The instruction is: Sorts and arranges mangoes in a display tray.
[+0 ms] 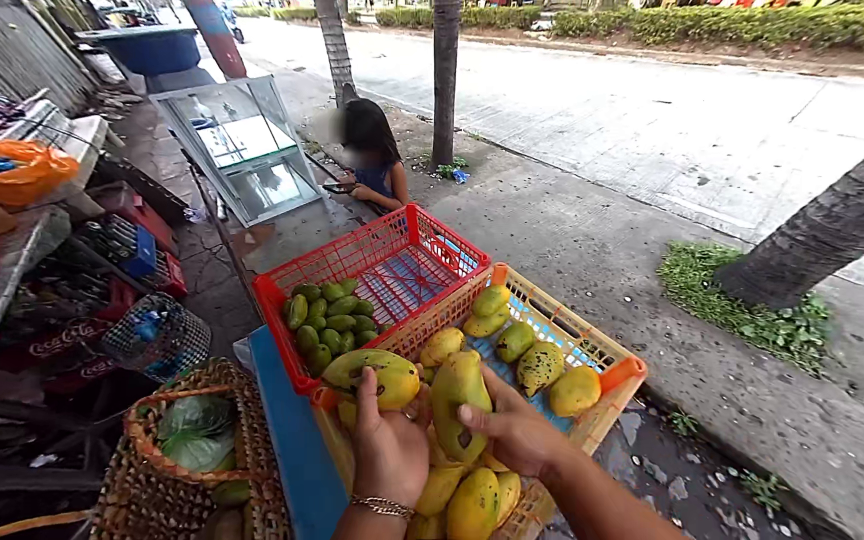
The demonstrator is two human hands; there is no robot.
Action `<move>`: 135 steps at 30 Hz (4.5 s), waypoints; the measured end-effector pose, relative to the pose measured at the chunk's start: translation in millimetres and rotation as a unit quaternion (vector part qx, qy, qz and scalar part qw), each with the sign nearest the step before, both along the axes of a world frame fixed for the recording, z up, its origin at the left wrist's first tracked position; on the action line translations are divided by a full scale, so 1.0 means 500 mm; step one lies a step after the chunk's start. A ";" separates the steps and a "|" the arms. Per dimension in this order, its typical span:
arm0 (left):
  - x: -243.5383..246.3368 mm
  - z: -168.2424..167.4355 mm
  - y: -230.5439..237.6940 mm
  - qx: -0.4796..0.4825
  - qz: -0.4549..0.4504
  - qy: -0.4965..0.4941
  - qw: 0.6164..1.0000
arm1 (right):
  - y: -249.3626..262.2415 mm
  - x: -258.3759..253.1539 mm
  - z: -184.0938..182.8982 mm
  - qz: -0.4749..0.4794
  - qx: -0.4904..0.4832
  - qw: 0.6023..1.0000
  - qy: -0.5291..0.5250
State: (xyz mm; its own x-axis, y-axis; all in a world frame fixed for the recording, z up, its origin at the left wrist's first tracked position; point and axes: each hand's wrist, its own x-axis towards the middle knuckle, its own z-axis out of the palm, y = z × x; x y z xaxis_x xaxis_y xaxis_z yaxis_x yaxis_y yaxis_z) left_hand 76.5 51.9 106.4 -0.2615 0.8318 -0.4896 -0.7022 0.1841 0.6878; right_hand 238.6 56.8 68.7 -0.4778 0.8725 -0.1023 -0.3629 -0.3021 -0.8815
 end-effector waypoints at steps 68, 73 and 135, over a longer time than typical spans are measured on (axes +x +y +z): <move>0.329 -0.195 0.307 0.082 -0.616 0.684 0.382 | 0.001 0.374 -0.114 -0.286 -0.046 0.944 0.157; 0.341 -0.236 0.334 0.091 -0.654 0.652 0.372 | -0.001 0.383 -0.118 -0.256 -0.072 0.949 0.169; -0.056 -0.095 0.167 -0.029 -0.528 0.720 0.449 | 0.156 0.322 -0.052 0.243 0.313 0.551 -0.735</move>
State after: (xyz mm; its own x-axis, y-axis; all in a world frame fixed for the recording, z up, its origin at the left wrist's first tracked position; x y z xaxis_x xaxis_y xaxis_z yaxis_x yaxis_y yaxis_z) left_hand 48.3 135.5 58.7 0.1838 0.8607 -0.4747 0.9632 -0.0615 0.2615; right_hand 399.5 134.7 42.7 -0.4723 0.7624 -0.4423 0.8711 0.4803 -0.1023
